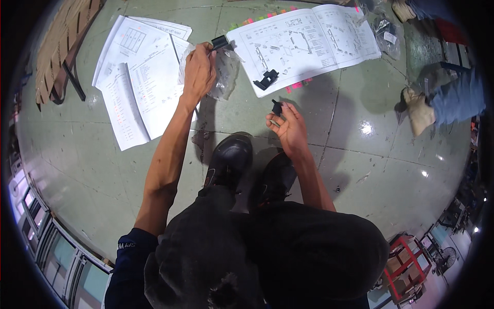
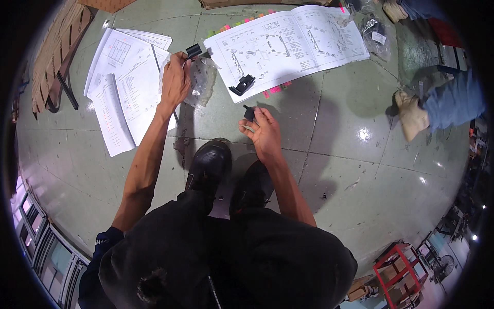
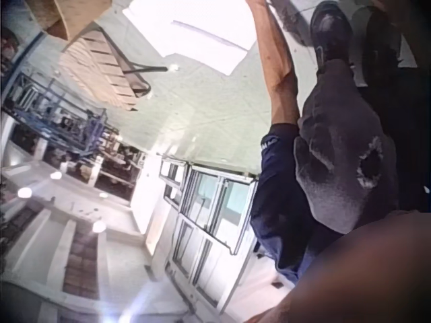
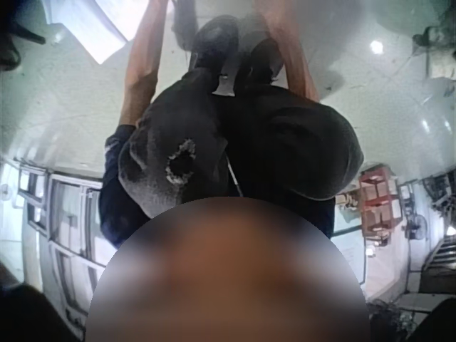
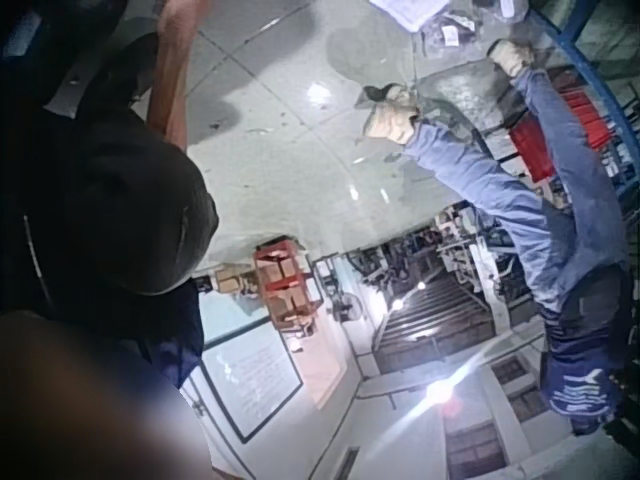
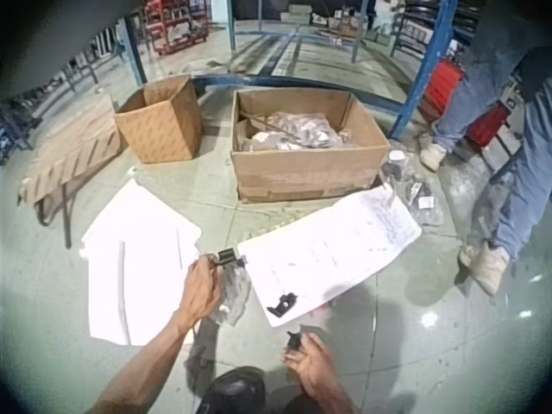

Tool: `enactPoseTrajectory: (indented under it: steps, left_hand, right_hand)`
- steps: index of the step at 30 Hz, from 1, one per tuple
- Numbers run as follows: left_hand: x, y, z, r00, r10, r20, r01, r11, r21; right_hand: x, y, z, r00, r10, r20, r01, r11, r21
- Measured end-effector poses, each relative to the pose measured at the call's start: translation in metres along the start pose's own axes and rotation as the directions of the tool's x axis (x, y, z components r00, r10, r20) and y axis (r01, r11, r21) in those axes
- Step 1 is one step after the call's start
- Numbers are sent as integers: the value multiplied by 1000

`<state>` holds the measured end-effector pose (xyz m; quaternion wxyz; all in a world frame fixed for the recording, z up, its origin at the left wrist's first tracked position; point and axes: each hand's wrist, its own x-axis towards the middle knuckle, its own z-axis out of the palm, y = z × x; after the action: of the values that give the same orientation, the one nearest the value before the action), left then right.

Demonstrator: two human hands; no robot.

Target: The person inspects and selects small metal hardware components from plastic bags by hand, referencing a technical manual.

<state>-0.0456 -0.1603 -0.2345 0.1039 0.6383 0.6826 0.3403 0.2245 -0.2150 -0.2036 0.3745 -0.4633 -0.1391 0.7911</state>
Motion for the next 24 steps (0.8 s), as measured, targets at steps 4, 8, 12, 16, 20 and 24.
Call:
enactPoseTrajectory:
  steps: [4,8,12,16,20,24]
  left_hand:
    - [-14,11,-6,972,-33,-234,42,998,37]
    - [-48,32,1,899,-309,-310,256,945,-202]
    - [-75,30,4,990,-120,-71,116,992,-49]
    - [-85,26,5,993,-115,-15,113,991,-69]
    - [-93,25,16,993,-114,12,115,980,-164]
    - [-96,25,19,990,-136,34,140,973,-182]
  right_hand:
    - [-2,-18,10,996,85,11,-85,995,59]
    - [17,-26,8,989,18,-144,-42,986,-163]
    - [42,-20,5,929,17,-370,-105,970,-217]
    - [61,-17,6,922,112,-369,-158,983,-96]
    - [77,-20,3,906,243,-345,-238,969,59]
    - [88,-8,1,927,200,-317,-175,979,106]
